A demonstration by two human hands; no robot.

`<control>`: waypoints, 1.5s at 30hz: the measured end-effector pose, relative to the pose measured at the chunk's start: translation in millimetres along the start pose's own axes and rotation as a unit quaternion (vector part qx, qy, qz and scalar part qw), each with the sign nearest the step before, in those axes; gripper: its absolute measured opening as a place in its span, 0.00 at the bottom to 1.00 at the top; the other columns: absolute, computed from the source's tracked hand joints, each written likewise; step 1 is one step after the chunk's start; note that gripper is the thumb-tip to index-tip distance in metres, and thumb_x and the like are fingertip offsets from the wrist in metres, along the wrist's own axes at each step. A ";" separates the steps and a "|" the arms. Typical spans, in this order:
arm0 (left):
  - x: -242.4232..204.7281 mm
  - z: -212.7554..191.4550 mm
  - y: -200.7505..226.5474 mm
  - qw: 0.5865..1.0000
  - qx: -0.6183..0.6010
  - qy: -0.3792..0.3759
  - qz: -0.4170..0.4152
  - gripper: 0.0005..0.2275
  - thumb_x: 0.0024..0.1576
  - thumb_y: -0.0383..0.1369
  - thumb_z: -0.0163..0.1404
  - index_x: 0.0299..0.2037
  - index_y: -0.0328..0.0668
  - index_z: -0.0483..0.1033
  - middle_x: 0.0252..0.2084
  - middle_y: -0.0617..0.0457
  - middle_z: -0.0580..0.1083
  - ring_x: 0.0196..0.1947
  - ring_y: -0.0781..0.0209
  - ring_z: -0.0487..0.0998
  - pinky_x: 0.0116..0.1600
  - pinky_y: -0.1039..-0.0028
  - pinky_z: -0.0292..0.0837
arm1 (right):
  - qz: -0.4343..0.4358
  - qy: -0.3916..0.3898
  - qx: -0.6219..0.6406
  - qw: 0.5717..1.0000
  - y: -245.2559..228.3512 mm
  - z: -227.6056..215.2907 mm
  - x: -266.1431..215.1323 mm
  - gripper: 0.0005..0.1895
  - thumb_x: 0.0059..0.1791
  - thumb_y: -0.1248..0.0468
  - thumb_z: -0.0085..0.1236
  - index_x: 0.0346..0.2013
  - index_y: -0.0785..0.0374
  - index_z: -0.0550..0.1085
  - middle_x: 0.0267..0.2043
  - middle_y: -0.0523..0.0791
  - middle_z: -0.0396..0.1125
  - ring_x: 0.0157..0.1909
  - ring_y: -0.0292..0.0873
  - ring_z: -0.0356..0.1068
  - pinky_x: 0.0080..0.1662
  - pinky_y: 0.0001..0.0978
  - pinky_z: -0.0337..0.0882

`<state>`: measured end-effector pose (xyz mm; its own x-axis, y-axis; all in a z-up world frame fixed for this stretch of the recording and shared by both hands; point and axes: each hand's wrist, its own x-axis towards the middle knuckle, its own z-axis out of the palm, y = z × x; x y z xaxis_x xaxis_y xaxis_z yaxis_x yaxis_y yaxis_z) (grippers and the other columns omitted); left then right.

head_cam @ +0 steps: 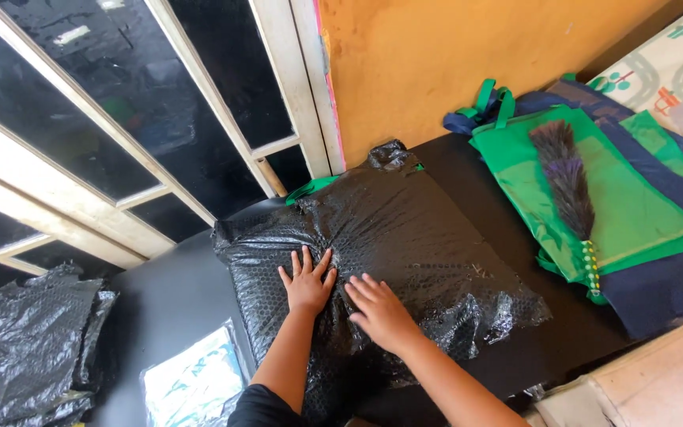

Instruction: Wrapping a green pillow in black bubble wrap and securing it with orange tape using a dispenser.

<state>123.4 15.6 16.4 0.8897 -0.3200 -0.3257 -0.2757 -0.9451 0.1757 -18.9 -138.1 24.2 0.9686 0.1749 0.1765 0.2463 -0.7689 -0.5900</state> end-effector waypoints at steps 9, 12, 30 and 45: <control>24.6 21.1 -23.2 0.998 -0.066 -0.002 0.003 0.26 0.64 0.58 0.22 0.75 0.86 0.41 0.82 0.55 0.30 0.80 0.47 0.23 0.74 0.37 0.17 | 0.110 -0.228 -0.168 0.953 -16.8 12.3 7.6 0.36 0.59 0.45 0.33 0.78 0.52 0.41 0.83 0.42 0.29 0.82 0.47 0.23 0.74 0.59 0.25; 41.4 23.1 -58.8 0.954 -0.296 0.038 0.021 0.34 0.56 0.63 0.20 0.75 0.78 0.52 0.81 0.55 0.43 0.81 0.53 0.30 0.72 0.40 0.10 | 0.117 -0.251 -0.165 0.947 -23.5 1.4 12.0 0.35 0.59 0.46 0.31 0.79 0.51 0.40 0.83 0.41 0.27 0.82 0.45 0.21 0.75 0.58 0.24; -302.8 209.9 -374.9 0.856 -0.001 0.299 -0.421 0.47 0.34 0.65 0.61 0.68 0.60 0.67 0.75 0.43 0.62 0.74 0.42 0.61 0.66 0.35 0.59 | 0.083 -0.206 -0.258 0.940 30.4 50.7 8.8 0.38 0.56 0.40 0.35 0.77 0.46 0.43 0.82 0.38 0.33 0.82 0.45 0.30 0.74 0.62 0.36; -362.6 167.5 -454.8 0.849 -0.231 0.221 -0.420 0.34 0.51 0.32 0.55 0.72 0.61 0.62 0.67 0.57 0.66 0.66 0.52 0.69 0.62 0.55 0.68 | 0.186 -0.325 -0.242 0.895 13.9 19.5 29.7 0.40 0.56 0.36 0.31 0.79 0.38 0.34 0.83 0.32 0.23 0.84 0.42 0.22 0.77 0.57 0.32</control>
<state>-134.7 550.2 -101.1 0.7796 0.6069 -0.1548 0.6056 -0.6676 0.4330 13.9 -131.6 5.9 0.8331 0.0511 -0.5508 0.0117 -0.9971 -0.0748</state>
